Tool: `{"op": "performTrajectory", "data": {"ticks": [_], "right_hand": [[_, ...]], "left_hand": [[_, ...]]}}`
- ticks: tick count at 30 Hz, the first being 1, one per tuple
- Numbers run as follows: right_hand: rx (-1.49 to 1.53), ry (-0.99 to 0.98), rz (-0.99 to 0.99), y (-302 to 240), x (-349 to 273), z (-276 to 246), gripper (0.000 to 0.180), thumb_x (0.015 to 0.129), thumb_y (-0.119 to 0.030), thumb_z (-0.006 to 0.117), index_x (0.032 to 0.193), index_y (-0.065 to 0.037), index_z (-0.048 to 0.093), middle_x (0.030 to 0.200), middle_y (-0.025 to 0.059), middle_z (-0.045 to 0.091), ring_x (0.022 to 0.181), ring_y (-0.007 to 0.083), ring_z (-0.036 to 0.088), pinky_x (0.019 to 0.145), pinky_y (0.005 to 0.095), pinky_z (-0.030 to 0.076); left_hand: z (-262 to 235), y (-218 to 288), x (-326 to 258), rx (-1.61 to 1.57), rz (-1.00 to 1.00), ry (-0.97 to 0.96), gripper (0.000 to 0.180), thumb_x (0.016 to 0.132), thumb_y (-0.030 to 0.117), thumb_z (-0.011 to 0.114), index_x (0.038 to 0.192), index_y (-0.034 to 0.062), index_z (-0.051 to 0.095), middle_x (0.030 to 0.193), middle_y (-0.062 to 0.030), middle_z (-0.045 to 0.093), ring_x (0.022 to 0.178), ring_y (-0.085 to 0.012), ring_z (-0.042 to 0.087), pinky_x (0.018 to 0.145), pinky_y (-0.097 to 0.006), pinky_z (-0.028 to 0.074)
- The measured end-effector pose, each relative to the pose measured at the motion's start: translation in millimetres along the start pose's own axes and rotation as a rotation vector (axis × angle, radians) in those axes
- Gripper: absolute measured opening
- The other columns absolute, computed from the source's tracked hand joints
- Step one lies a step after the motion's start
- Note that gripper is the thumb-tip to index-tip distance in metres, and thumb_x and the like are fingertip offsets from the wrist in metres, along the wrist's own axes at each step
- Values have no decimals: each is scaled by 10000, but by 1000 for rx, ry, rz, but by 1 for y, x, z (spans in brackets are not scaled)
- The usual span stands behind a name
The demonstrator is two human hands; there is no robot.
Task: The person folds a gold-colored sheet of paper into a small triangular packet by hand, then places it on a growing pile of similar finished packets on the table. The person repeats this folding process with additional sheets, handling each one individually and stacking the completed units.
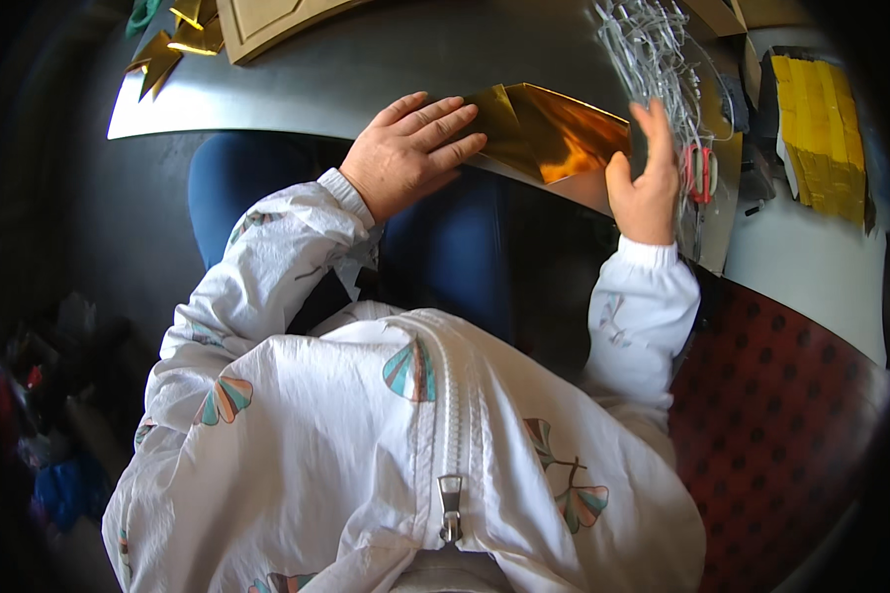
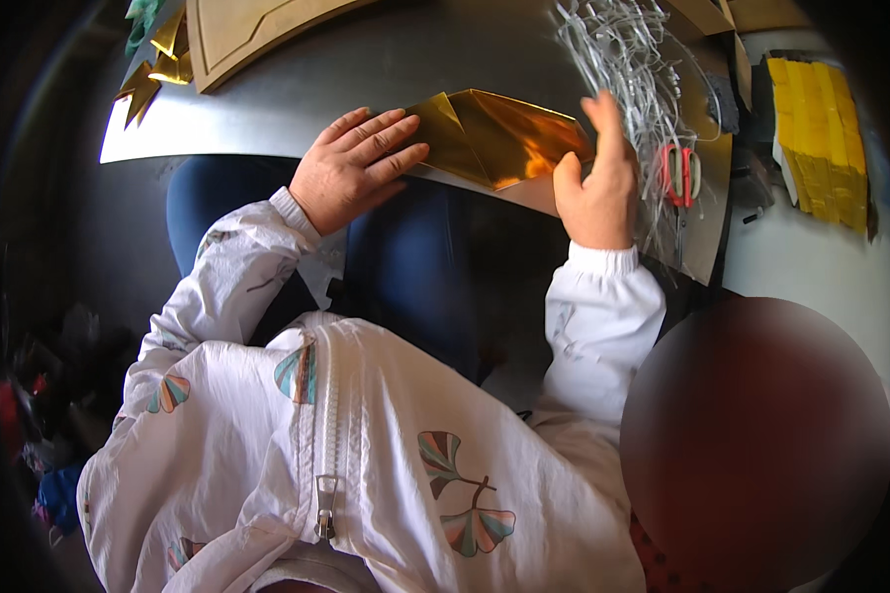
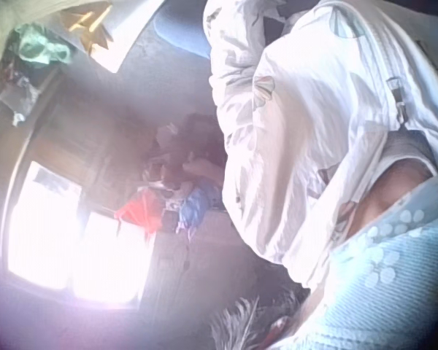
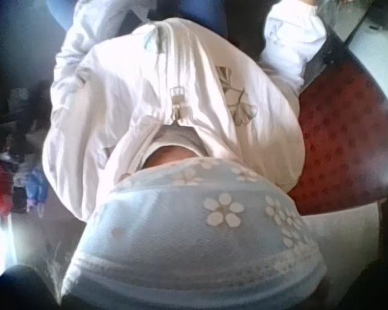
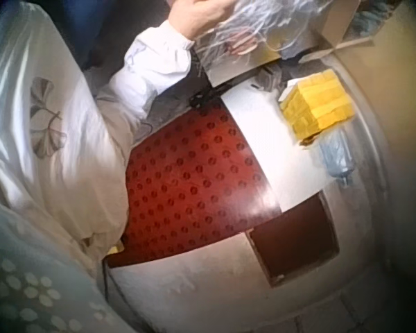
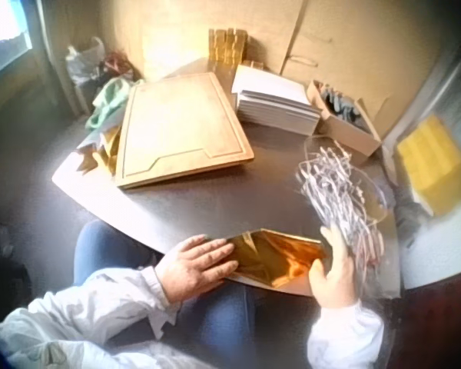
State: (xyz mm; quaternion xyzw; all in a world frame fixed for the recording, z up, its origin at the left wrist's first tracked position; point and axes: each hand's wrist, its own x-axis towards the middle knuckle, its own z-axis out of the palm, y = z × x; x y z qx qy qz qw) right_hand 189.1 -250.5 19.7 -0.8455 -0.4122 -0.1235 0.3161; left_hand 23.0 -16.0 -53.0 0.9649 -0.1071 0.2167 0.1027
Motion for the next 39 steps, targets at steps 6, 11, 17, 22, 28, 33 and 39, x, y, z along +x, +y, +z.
{"op": "performTrajectory", "data": {"ticks": [6, 11, 17, 22, 28, 33, 39], "right_hand": [[-55, -373, -278, -10, -32, 11, 433, 745, -8, 596, 1167, -91, 647, 1253, 77, 620, 1038, 262, 597, 1057, 464, 371], [-147, -198, -394, -12, -43, 23, 297, 765, -98, 738, 1055, -76, 680, 1077, 62, 673, 890, 263, 617, 990, 450, 428], [362, -247, 63, -21, -8, -9, 115, 902, -77, 656, 992, -6, 663, 765, 81, 658, 651, 139, 581, 613, 296, 464], [524, -572, 386, -15, 30, 22, 219, 879, -108, 671, 1071, -5, 651, 746, 63, 663, 603, 108, 561, 577, 266, 448], [-112, -295, 58, 0, 15, 55, 283, 833, -179, 698, 1092, -71, 661, 933, 104, 666, 858, 273, 640, 876, 398, 459], [-151, -202, -223, -14, 8, 50, 310, 835, -194, 697, 1123, -84, 667, 1084, 85, 638, 935, 257, 609, 991, 420, 398], [-48, -411, -356, -28, -11, 45, 474, 728, -205, 794, 1152, -45, 656, 1287, 89, 593, 922, 226, 617, 1007, 440, 406]], "left_hand": [[-9, -8, -26, 76, 19, 133, 287, 825, 81, 678, 1106, 136, 695, 1214, -39, 673, 1184, -211, 610, 985, -413, 479], [-23, -3, -19, 134, 39, 110, 291, 807, 56, 687, 1094, 103, 698, 1157, -46, 697, 1126, -222, 642, 953, -390, 495], [-81, -21, 12, -672, -296, 138, 177, 937, 96, 628, 1095, 43, 689, 859, -55, 690, 699, -108, 620, 624, -247, 506], [-68, -55, 46, -633, -559, -276, 198, 894, 175, 645, 1048, 69, 709, 847, -56, 690, 695, -124, 625, 639, -275, 512], [-22, -45, 29, 180, -257, 211, 356, 784, 219, 739, 1120, 122, 671, 1188, -78, 632, 1151, -235, 585, 905, -403, 490], [-8, -14, 14, -148, -18, -28, 430, 813, 281, 743, 1189, 101, 639, 1272, -98, 592, 1211, -296, 552, 1014, -412, 446], [-9, -11, 8, -195, -49, -15, 560, 735, 324, 800, 1217, 97, 626, 1330, -97, 559, 1223, -292, 544, 1028, -424, 440]]}}
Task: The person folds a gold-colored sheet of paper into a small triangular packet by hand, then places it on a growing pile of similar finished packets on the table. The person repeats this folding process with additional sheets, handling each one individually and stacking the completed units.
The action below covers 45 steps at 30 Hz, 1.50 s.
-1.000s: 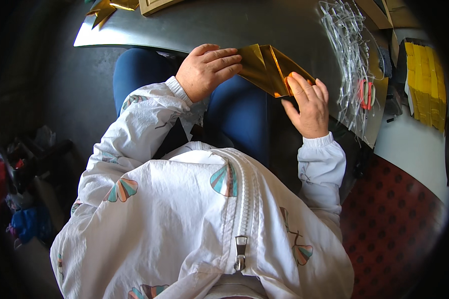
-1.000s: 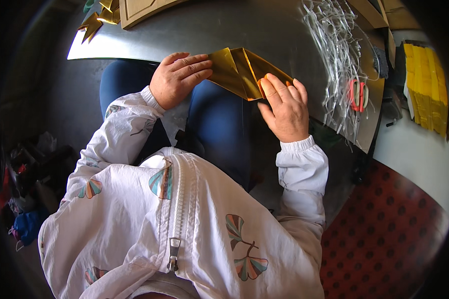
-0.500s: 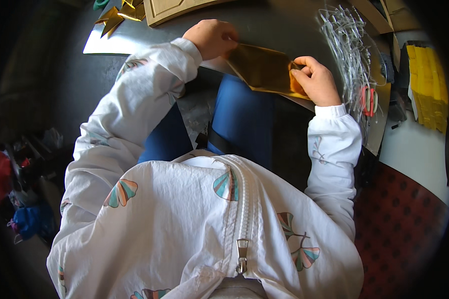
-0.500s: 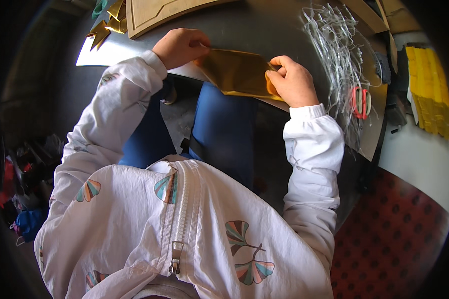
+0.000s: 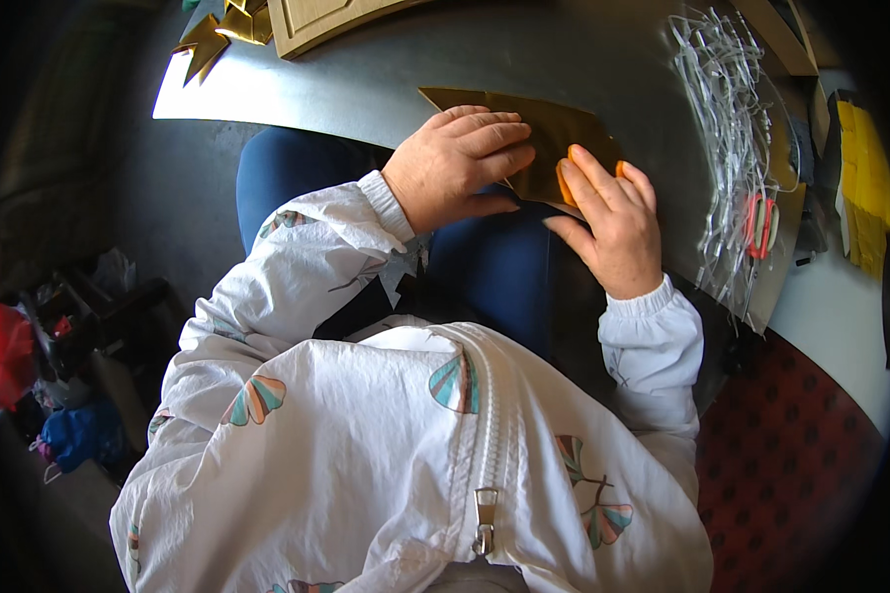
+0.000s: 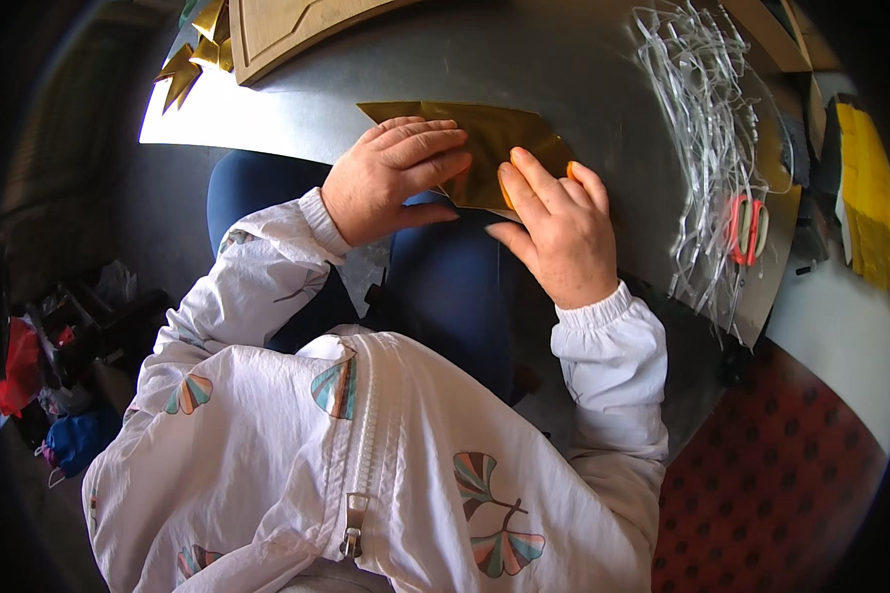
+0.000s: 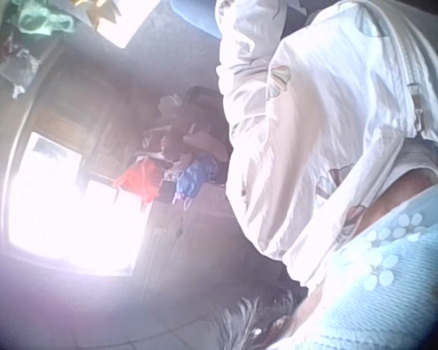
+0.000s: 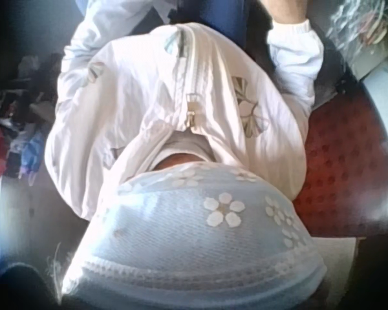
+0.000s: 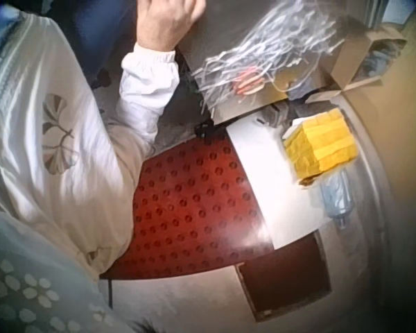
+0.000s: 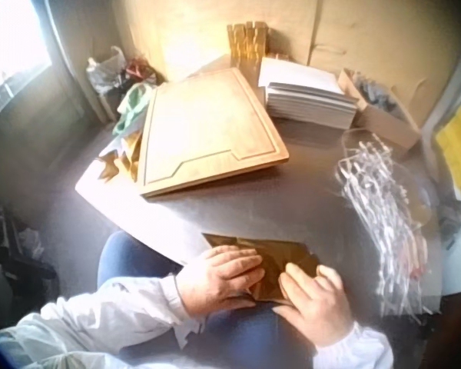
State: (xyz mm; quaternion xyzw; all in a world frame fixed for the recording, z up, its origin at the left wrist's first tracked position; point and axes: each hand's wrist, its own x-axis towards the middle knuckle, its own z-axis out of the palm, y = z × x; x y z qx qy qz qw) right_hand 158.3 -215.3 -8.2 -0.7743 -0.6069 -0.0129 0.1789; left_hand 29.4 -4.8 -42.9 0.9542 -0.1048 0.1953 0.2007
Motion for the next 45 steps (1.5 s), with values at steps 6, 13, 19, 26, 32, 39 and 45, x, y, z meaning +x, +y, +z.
{"op": "performTrajectory", "data": {"ticks": [6, 13, 19, 26, 32, 39, 45], "right_hand": [[27, 32, -33, 4, 4, -1, 510, 719, -144, 796, 1191, -40, 632, 1214, 90, 643, 908, 244, 634, 932, 398, 463], [247, -55, -29, 23, 23, -28, 208, 855, -84, 678, 1055, -34, 651, 871, 134, 687, 811, 316, 642, 833, 393, 485], [454, -156, 193, 33, 40, -37, 105, 916, -95, 612, 954, -1, 637, 693, 114, 577, 638, 254, 556, 638, 349, 440], [498, -249, 328, 44, 64, -32, 120, 913, -90, 592, 885, 26, 605, 691, 129, 582, 613, 225, 550, 583, 338, 430], [467, -304, 405, 49, 76, -28, 116, 886, -92, 623, 842, 12, 595, 713, 107, 586, 629, 224, 557, 599, 334, 441], [410, -252, 468, 40, 75, -26, 103, 863, -55, 643, 832, 14, 573, 740, 104, 567, 608, 193, 549, 573, 313, 438], [447, -290, 520, 42, 79, -25, 77, 865, -12, 635, 839, 18, 570, 762, 82, 557, 633, 150, 557, 586, 275, 447]], "left_hand": [[2, 0, 2, -125, -24, 142, 360, 743, 165, 784, 1072, 48, 697, 1186, -113, 650, 1135, -297, 608, 998, -418, 467], [-3, -7, 4, -304, -60, 160, 186, 804, 27, 739, 985, 15, 701, 1144, -140, 662, 1091, -312, 633, 968, -397, 506], [-5, 3, 9, -275, -257, 269, 147, 792, 3, 743, 921, 11, 674, 1228, -180, 608, 1110, -312, 629, 901, -378, 545], [-1, -3, 9, -167, -251, 262, 232, 822, 0, 721, 1047, -28, 669, 1352, -223, 497, 1088, -300, 651, 873, -331, 567], [1, 1, 9, -201, -321, 234, 207, 816, -40, 704, 1019, -59, 667, 1371, -263, 463, 1155, -329, 619, 924, -353, 555], [1, 0, 10, -188, -292, 207, 197, 820, -64, 687, 1015, -71, 670, 1402, -277, 439, 1206, -359, 581, 950, -349, 537], [0, -1, 10, -182, -294, 174, 179, 818, -69, 685, 996, -65, 680, 1406, -279, 442, 1212, -351, 579, 936, -331, 537]]}}
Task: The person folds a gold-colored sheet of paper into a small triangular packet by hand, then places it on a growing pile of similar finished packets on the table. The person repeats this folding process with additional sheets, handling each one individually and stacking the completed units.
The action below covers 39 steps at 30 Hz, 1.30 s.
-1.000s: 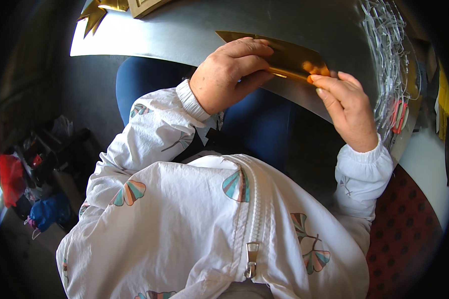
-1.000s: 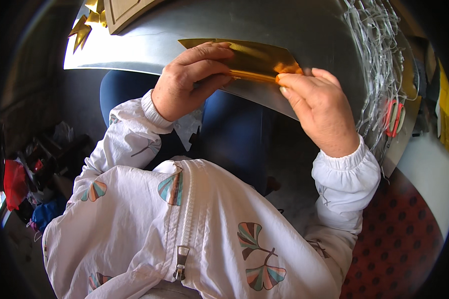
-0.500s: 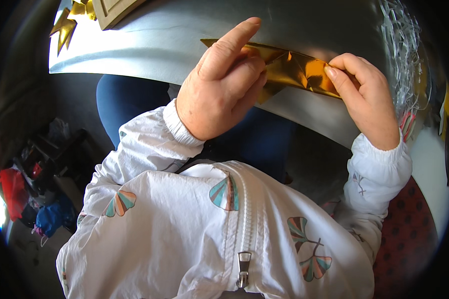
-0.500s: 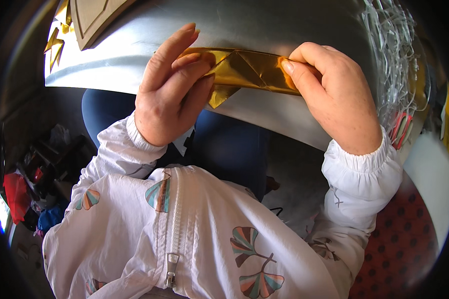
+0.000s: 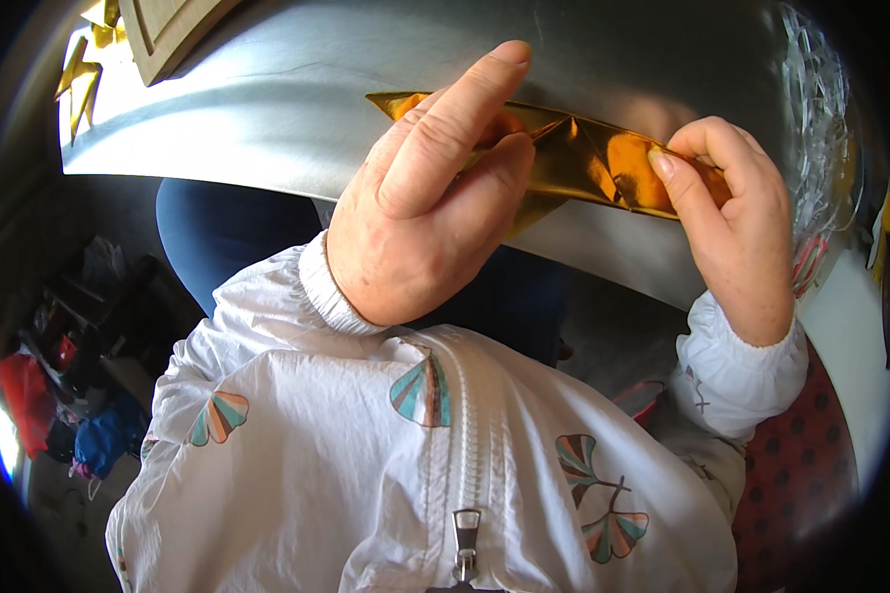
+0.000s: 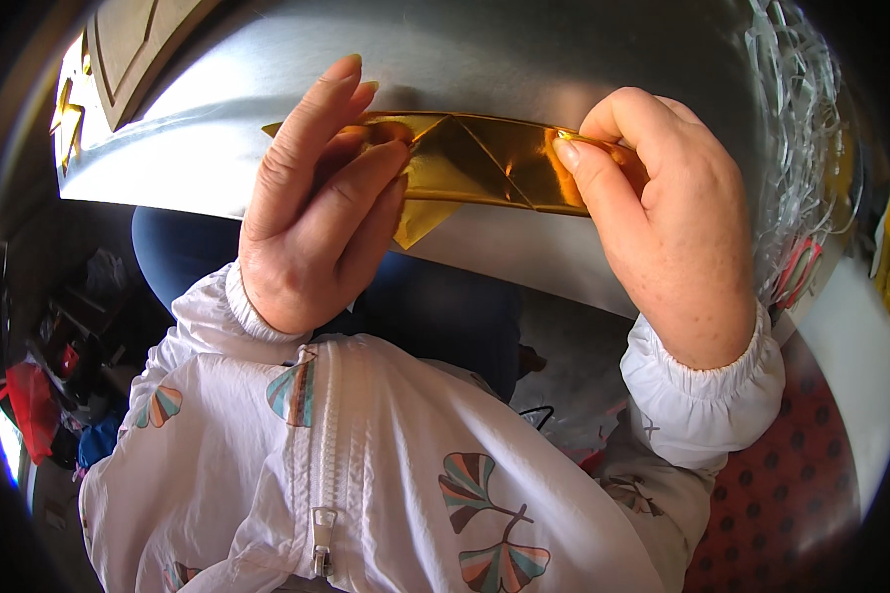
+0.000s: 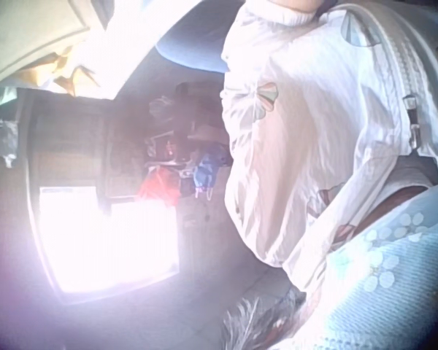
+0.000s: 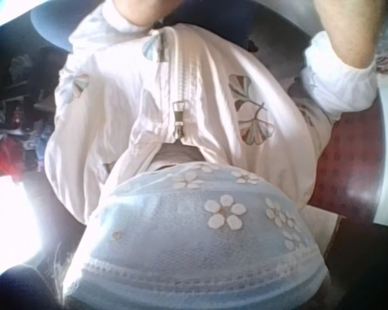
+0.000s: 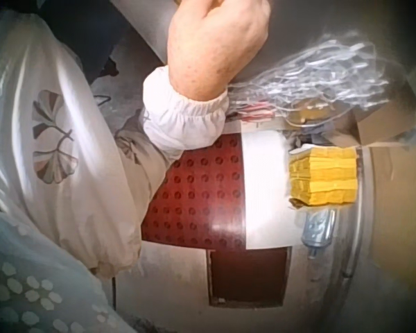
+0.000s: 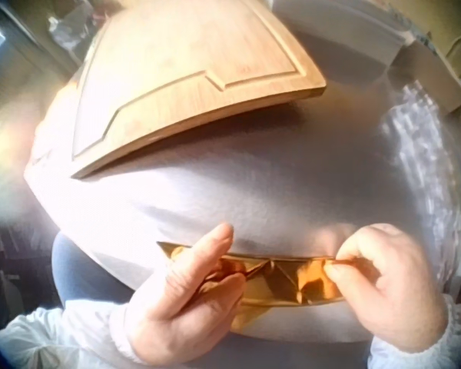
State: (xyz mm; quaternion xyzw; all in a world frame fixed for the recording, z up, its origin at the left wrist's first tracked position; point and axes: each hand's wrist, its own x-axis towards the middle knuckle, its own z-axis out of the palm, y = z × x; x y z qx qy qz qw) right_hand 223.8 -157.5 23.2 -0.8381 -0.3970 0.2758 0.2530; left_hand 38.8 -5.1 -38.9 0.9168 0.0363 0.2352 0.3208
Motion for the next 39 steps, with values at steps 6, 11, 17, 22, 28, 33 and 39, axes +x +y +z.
{"op": "performTrajectory", "data": {"ticks": [6, 11, 17, 22, 28, 33, 39], "right_hand": [[-37, -48, 9, 0, 0, -3, 60, 890, 8, 609, 858, 24, 562, 797, 55, 550, 683, 110, 558, 623, 241, 472], [-61, -72, 23, 0, 2, -4, 72, 891, 13, 604, 844, 20, 550, 792, 53, 543, 684, 110, 551, 619, 245, 467], [-104, -52, -9, 0, 3, -3, 68, 889, 22, 603, 846, 20, 550, 788, 55, 543, 685, 112, 554, 611, 249, 469], [-68, -44, 30, 1, 0, -3, 72, 888, 23, 611, 854, 26, 548, 811, 55, 542, 688, 104, 547, 622, 242, 475], [-63, 14, 68, 12, -5, -9, 83, 876, 11, 644, 873, 20, 561, 829, 37, 540, 688, 92, 528, 633, 224, 474], [24, 52, 145, 19, -8, -15, 84, 893, -16, 644, 865, 4, 568, 814, 18, 541, 694, 80, 522, 621, 210, 461], [-4, 86, 135, 22, -10, -11, 109, 902, -38, 652, 848, -3, 565, 792, 15, 532, 691, 70, 515, 598, 224, 443]], "left_hand": [[3, 0, 0, 2, -3, 19, 176, 819, -66, 691, 995, -67, 679, 1392, -285, 456, 1207, -348, 583, 926, -326, 541], [7, -3, 4, 14, 57, 51, 240, 780, -77, 718, 1017, -64, 680, 1362, -284, 492, 1193, -355, 592, 907, -328, 544], [15, 18, 9, 258, 106, -122, 357, 823, 116, 676, 1180, 125, 671, 1414, -63, 526, 1330, -234, 477, 1110, -386, 330], [13, 26, 11, 315, 102, -476, 654, 877, 543, 483, 1424, 184, 472, 1495, 7, 441, 1397, -164, 384, 1180, -397, 196], [10, 22, 12, 354, 141, -536, 696, 878, 607, 432, 1432, 187, 462, 1496, 6, 437, 1392, -163, 386, 1176, -402, 199], [11, 22, 13, 359, 146, -555, 693, 872, 610, 440, 1432, 203, 465, 1503, 10, 428, 1393, -170, 385, 1178, -412, 198], [11, 21, 12, 391, 160, -537, 691, 874, 624, 433, 1422, 207, 482, 1489, 10, 446, 1389, -183, 393, 1187, -419, 181]]}}
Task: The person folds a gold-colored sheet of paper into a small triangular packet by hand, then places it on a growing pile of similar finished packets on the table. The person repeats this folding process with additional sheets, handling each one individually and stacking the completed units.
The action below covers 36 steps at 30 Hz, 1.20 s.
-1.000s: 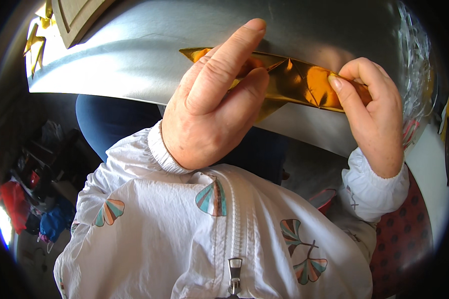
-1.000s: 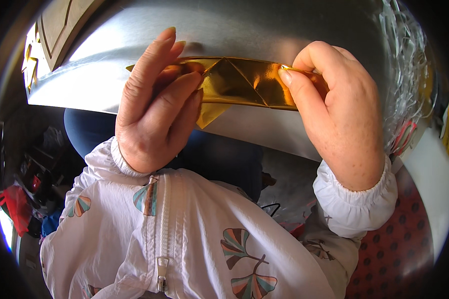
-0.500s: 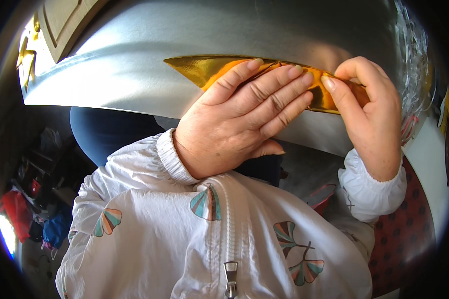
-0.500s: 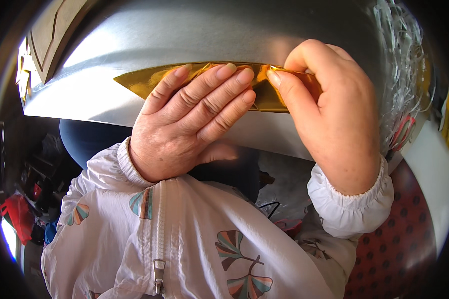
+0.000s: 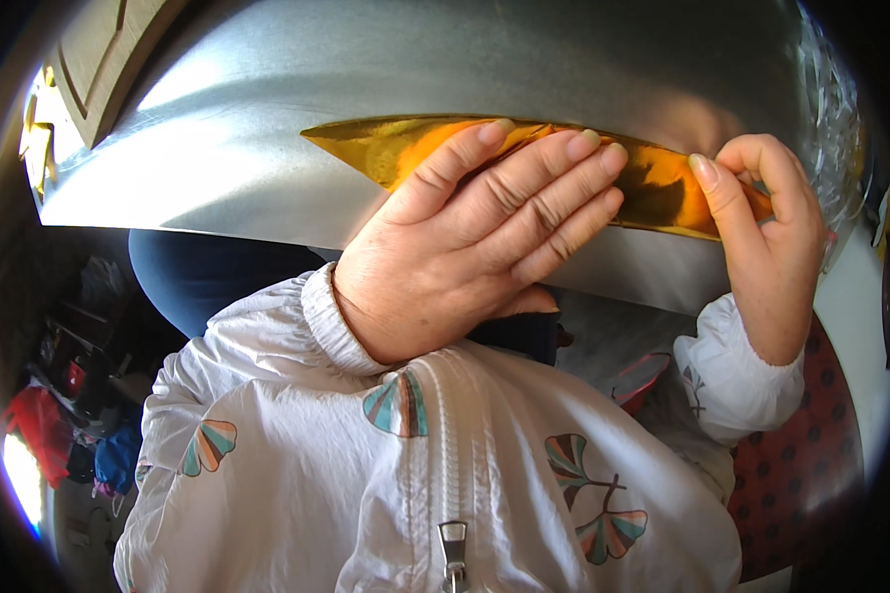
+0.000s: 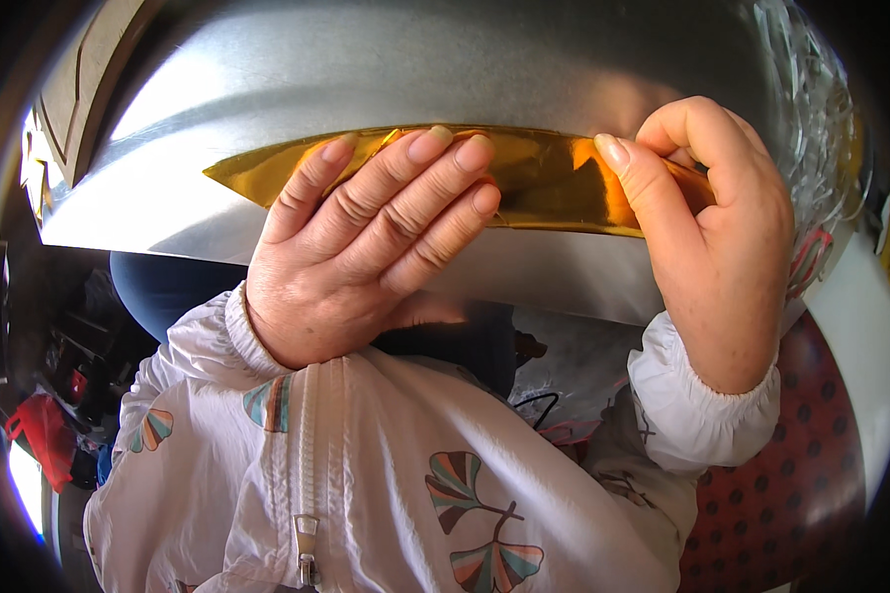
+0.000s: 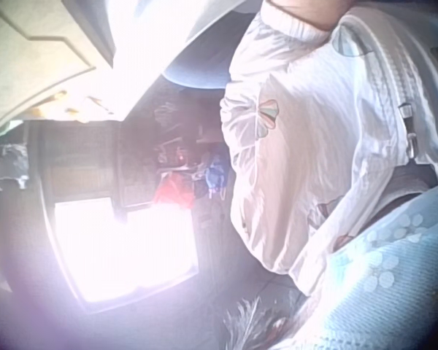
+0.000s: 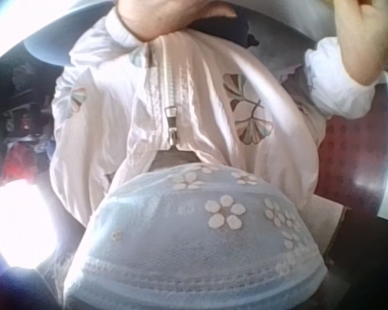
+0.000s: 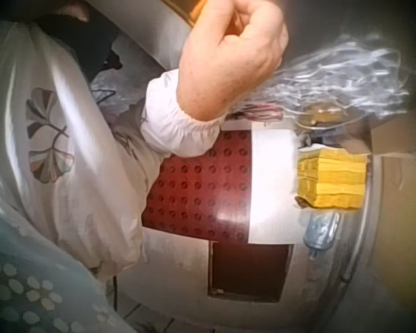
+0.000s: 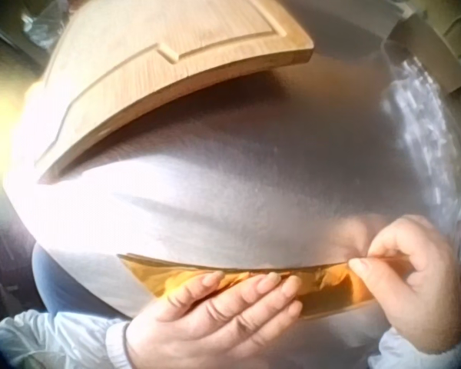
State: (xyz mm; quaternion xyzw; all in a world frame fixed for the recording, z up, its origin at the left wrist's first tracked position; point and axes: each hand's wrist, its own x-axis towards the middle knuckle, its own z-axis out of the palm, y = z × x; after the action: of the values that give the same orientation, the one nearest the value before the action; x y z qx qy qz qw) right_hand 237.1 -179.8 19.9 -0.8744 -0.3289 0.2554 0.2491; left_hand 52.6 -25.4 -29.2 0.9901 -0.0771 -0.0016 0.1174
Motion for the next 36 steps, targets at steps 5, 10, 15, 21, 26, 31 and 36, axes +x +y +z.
{"op": "performTrajectory", "data": {"ticks": [5, 10, 15, 21, 26, 31, 36], "right_hand": [[-251, 208, -170, 8, -3, 6, 136, 861, -81, 710, 849, -3, 599, 840, 50, 602, 727, 159, 597, 663, 317, 494], [-723, 564, -365, -14, -45, 43, 233, 879, -214, 690, 1048, -55, 714, 1125, 94, 682, 897, 228, 622, 1057, 393, 341], [-652, 386, -125, -18, -81, 97, 512, 919, -513, 539, 1288, -169, 625, 1438, 66, 501, 839, 184, 490, 1136, 516, 163], [-729, 453, -61, -5, -90, 107, 546, 901, -578, 527, 1337, -255, 585, 1484, 107, 432, 929, 238, 518, 1100, 580, 192], [-899, 448, 248, 1, -86, 66, 537, 904, -550, 543, 1333, -230, 586, 1462, 172, 437, 1061, 302, 556, 1072, 595, 258], [-726, 555, -138, -8, -91, 79, 656, 902, -547, 538, 1363, -81, 541, 1488, 137, 425, 1047, 293, 574, 1095, 572, 229], [-589, 542, -139, -9, -83, 115, 650, 923, -528, 527, 1398, -86, 496, 1486, 65, 444, 1027, 254, 601, 1098, 569, 241]], "left_hand": [[3, 1, 2, 10, -3, 44, 681, 877, 619, 435, 1408, 197, 500, 1476, -3, 463, 1384, -191, 403, 1170, -414, 214], [3, 0, 1, -58, -12, 87, 733, 794, 571, 573, 1408, 177, 500, 1486, -17, 452, 1378, -210, 414, 1130, -414, 287], [7, 0, 2, -130, -26, 166, 763, 738, 523, 679, 1403, 195, 501, 1501, -51, 426, 1387, -220, 403, 1113, -425, 315], [5, -2, -1, -132, 9, 150, 854, 702, 556, 716, 1440, 213, 456, 1534, -63, 372, 1412, -237, 358, 1138, -437, 292], [7, -3, -3, -80, 23, 174, 911, 696, 607, 716, 1464, 215, 420, 1548, -63, 348, 1426, -242, 333, 1165, -433, 257], [12, -3, -4, -40, 27, 227, 856, 766, 624, 670, 1461, 191, 422, 1542, -78, 355, 1427, -247, 329, 1169, -436, 245], [7, -10, -15, -38, 43, 226, 876, 784, 609, 659, 1480, 156, 377, 1547, -80, 347, 1432, -239, 317, 1178, -450, 219]]}}
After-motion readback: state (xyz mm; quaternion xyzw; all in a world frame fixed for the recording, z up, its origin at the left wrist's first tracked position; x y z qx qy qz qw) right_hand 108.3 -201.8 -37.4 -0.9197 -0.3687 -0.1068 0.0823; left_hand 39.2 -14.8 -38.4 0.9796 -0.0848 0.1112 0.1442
